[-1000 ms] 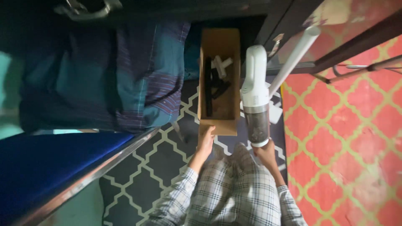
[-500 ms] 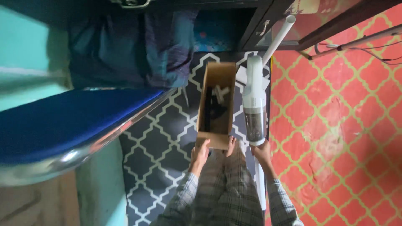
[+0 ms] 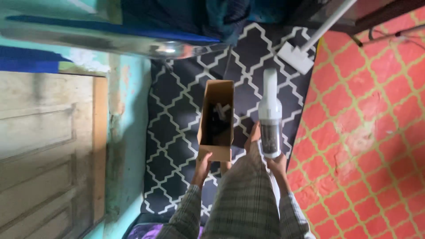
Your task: Assemble a cordless handheld vacuum cleaner by attaching extensions and attachments.
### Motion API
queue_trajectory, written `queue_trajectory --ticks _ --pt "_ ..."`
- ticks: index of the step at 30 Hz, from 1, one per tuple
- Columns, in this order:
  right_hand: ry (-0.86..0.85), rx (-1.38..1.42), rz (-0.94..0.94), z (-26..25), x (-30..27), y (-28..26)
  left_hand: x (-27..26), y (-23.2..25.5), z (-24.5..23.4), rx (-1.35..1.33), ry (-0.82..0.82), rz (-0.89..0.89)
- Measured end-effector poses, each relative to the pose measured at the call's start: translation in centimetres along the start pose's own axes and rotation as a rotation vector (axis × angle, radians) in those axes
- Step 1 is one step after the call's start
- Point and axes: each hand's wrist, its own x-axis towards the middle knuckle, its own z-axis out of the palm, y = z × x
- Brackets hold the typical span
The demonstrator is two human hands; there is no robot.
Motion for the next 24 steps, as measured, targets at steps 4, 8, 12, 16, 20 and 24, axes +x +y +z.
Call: queue_trajectory --ticks 4,8,12,16,20,24 --pt "-0.023 -0.017 -0.017 0.7 -0.1 0.7 1.4 2.4 -2.5 0.800 -0.236 0.497" --pt "-0.046 -0.114 -0.149 1.3 0.6 1.4 4.5 3.2 -1.0 -0.013 0.148 -0.067" --pt "-0.028 -0.128 -0.262 1.4 -0.9 -3.9 5.1 3.7 2.7 0.122 0.164 -0.103" --pt "0.023 -0.239 -0.384 0.5 -2.4 -6.9 0.2 7.1 10.3 0.690 -0.232 0.460" --pt "0.018 -0.313 -0.376 -1.5 -4.8 -8.7 -7.1 15.1 20.1 0.108 -0.197 -0.161" --pt "0.014 -0.416 -0.410 -3.5 -10.5 -14.3 -11.0 20.3 22.8 0.355 -0.260 0.473"
